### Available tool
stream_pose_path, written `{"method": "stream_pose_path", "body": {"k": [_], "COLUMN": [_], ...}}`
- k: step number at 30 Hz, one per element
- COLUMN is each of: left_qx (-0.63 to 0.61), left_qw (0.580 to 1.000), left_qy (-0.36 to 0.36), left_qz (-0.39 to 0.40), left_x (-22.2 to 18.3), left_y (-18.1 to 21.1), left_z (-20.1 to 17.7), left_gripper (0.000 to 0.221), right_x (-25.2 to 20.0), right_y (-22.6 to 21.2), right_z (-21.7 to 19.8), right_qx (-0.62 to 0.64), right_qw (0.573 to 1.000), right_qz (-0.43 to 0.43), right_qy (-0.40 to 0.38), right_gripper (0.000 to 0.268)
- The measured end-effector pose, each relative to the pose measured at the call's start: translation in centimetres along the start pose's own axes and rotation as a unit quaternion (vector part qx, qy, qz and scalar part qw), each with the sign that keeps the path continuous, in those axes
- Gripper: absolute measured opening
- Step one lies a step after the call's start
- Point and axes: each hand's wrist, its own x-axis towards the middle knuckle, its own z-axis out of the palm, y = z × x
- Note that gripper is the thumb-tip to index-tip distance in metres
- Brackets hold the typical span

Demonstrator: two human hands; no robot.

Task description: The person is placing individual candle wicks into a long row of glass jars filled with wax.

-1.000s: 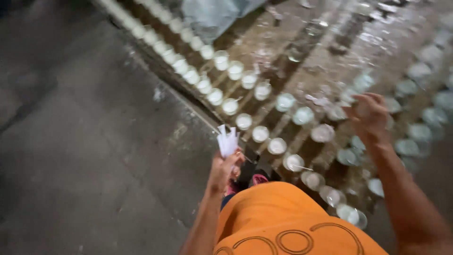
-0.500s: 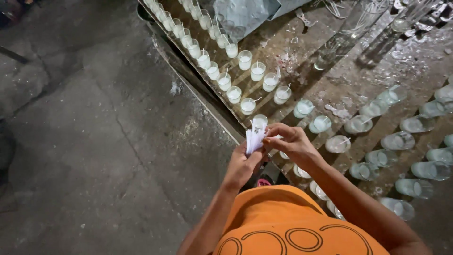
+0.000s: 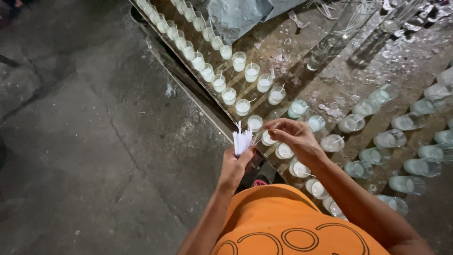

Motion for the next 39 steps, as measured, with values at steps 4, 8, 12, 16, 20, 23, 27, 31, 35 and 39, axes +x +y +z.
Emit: {"method": "stream_pose_path", "body": {"k": [4, 8, 12, 16, 20, 23, 27, 31, 35, 39], "left_qx": [0.034, 0.011, -0.011, -0.035, -0.034, -0.03, -0.024, -0.017, -0.03, -0.033], "left_qw": [0.999, 0.999, 0.992, 0.988, 0.99, 0.989, 0.99, 0.987, 0.986, 0.985], "left_qy": [0.019, 0.023, 0.062, 0.093, 0.073, 0.078, 0.074, 0.09, 0.099, 0.099], "left_qz": [-0.025, -0.026, -0.109, -0.115, -0.116, -0.119, -0.121, -0.128, -0.133, -0.139], "left_x": [1.3, 1.7, 1.4, 1.4, 1.1, 1.3, 1.4, 1.3, 1.3, 1.5], "left_y": [-1.1, -3.5, -4.6, -6.6, -5.0, -4.3, -4.3, -4.7, -5.1, -5.6], "left_z": [0.4, -0.4, -2.6, -4.9, -4.7, -4.3, -4.2, -4.6, -4.7, -4.3], "left_gripper": [0.018, 0.017, 0.023, 0.016, 0.015, 0.013, 0.013, 0.014, 0.011, 0.013], "right_x": [0.0, 0.9, 0.6, -0.8, -0.9, -0.1, 0.6, 1.2, 1.6, 2.1], "right_y": [0.4, 2.7, 0.6, 1.2, 4.4, 6.1, 7.5, 8.8, 9.5, 12.3], "right_z": [-0.5, -5.4, -16.0, -26.3, -30.8, -32.0, -32.6, -33.2, -33.5, -36.6], "right_qx": [-0.002, 0.012, -0.112, -0.502, -0.546, -0.56, -0.568, -0.603, -0.576, -0.539], "right_qw": [1.0, 0.999, 0.976, 0.79, 0.763, 0.742, 0.735, 0.704, 0.751, 0.779], "right_qz": [-0.023, -0.047, -0.137, -0.208, -0.195, -0.224, -0.22, -0.205, -0.121, -0.139], "right_qy": [-0.02, 0.013, 0.128, 0.283, 0.286, 0.292, 0.299, 0.315, 0.299, 0.29], "right_gripper": [0.006, 0.006, 0.005, 0.004, 0.007, 0.005, 0.006, 0.004, 0.006, 0.006]}}
